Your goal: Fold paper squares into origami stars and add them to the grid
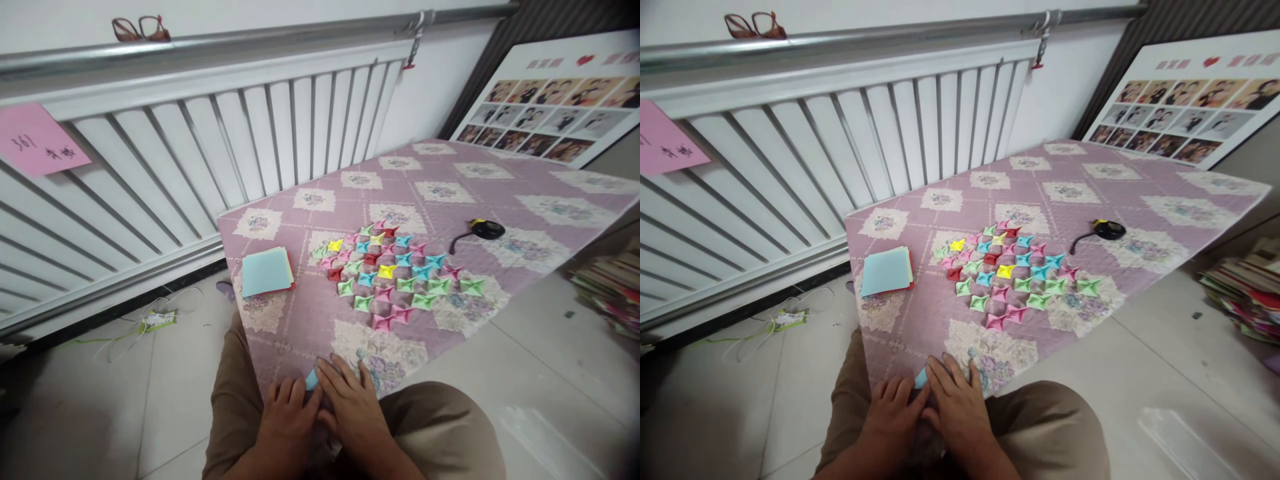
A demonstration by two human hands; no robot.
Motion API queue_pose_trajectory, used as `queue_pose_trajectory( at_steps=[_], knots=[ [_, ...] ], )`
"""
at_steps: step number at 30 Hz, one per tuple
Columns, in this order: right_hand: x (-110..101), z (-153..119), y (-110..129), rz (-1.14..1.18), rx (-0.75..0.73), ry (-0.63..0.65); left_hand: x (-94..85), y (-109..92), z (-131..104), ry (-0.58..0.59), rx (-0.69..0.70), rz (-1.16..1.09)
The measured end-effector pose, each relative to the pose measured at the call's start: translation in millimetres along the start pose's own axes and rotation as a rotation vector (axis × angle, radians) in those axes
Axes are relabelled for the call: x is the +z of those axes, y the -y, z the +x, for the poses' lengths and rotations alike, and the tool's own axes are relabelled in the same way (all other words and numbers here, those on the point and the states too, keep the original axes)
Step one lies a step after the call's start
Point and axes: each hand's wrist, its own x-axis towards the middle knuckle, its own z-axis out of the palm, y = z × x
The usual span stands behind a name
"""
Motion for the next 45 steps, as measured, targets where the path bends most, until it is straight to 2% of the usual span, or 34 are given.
queue_pose_trajectory(
  at_steps=[6,12,18,26,29,34,38,45],
  knots=[
    [-2.3,5.6,-6.2,-0.017,0.020,0.062,4.5,-0.8,-5.3,-0.031,-0.009,0.013],
    [-1.9,-0.1,-3.6,0.020,0.040,-0.041,7.1,-1.4,-5.5,-0.035,-0.023,0.014],
    [0.6,-2.4,5.0,0.121,0.083,-0.061,3.8,5.9,-10.0,-0.013,0.000,0.010],
    [-9.1,15.5,-6.0,0.154,0.077,0.031,-1.6,21.3,-25.8,-0.003,0.016,0.020],
    [-9.2,22.0,-9.0,0.171,0.076,0.062,-8.9,22.2,-19.2,0.032,-0.010,-0.038],
    [-13.9,26.3,-10.3,0.210,0.060,0.088,-21.9,24.7,4.9,0.123,-0.111,-0.240],
    [-17.9,26.7,-10.8,0.232,0.034,0.061,-20.3,25.0,20.1,0.123,-0.115,-0.328],
    [-13.6,25.5,-8.0,0.130,-0.025,-0.025,-17.3,24.6,35.2,0.086,-0.138,-0.466]
  ],
)
